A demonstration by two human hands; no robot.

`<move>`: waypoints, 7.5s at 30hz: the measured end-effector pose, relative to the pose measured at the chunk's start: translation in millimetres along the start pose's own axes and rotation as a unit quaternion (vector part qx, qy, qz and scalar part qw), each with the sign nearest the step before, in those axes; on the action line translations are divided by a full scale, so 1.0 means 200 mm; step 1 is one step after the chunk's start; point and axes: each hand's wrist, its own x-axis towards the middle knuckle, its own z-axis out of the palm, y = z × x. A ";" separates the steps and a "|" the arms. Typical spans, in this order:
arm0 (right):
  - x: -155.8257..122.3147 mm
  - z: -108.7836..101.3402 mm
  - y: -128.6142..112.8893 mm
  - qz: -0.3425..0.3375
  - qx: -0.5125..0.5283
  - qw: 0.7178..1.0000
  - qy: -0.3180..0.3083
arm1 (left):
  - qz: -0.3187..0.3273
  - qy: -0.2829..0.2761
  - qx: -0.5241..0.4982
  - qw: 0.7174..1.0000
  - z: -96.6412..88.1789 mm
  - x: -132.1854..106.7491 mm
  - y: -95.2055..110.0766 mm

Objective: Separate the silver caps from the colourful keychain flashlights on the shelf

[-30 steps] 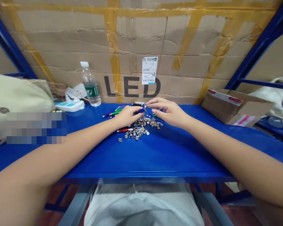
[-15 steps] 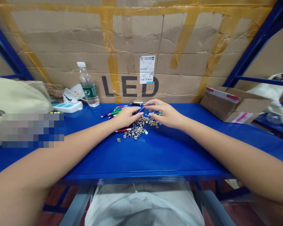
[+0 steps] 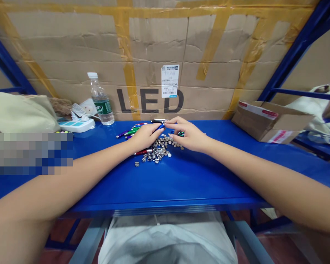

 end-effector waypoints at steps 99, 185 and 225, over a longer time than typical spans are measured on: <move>0.01 -0.15 0.04 -0.008 -0.127 0.985 -0.116 | -0.151 -0.086 -0.048 0.984 -0.03 0.03 0.18; 0.01 -0.21 0.04 0.109 -0.147 0.930 -0.318 | -0.036 -0.133 0.050 0.989 -0.22 0.05 0.16; 0.00 0.01 0.00 0.184 -0.208 0.946 -0.165 | -0.023 -0.082 -0.057 0.995 -0.08 0.00 0.17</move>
